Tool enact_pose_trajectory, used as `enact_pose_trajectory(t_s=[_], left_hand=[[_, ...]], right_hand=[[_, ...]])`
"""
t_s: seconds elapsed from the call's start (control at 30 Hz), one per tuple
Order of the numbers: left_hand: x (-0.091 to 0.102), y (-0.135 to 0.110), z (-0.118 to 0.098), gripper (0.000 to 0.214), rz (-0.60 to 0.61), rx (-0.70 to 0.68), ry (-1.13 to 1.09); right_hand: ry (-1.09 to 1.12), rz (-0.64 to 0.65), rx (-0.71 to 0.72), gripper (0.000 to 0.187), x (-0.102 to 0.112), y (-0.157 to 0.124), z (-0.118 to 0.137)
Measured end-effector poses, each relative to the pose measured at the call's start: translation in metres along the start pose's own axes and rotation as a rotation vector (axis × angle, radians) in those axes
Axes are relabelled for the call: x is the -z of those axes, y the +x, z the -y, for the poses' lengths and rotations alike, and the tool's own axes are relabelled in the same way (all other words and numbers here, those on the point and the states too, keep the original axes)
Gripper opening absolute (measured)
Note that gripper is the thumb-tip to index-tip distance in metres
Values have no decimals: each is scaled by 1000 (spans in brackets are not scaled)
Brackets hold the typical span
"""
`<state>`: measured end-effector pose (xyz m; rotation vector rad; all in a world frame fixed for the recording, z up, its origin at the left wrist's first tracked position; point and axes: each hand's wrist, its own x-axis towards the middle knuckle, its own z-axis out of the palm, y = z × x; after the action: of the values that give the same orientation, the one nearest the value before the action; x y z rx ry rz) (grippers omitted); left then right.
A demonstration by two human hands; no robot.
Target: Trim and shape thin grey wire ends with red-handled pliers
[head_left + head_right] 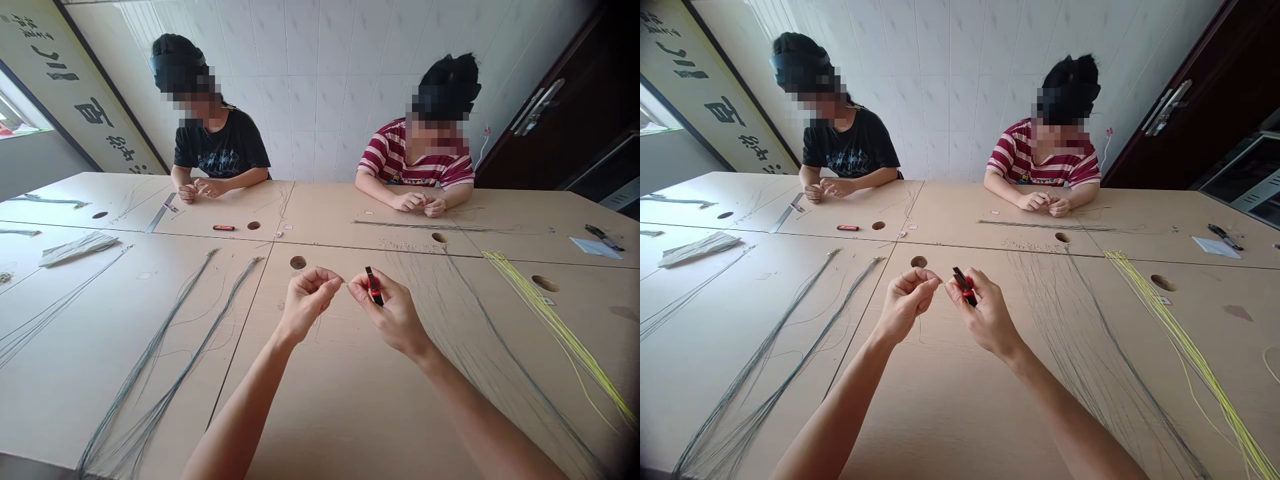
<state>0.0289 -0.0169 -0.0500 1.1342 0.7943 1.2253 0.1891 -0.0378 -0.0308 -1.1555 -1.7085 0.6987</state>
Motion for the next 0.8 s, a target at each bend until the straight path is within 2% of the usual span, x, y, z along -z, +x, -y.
enact_pose_trajectory(t_s=[0.8], left_hand=[[-2, -2, -3, 21, 18, 16, 20]], right_hand=[[-47, -14, 8, 22, 1, 0, 3]])
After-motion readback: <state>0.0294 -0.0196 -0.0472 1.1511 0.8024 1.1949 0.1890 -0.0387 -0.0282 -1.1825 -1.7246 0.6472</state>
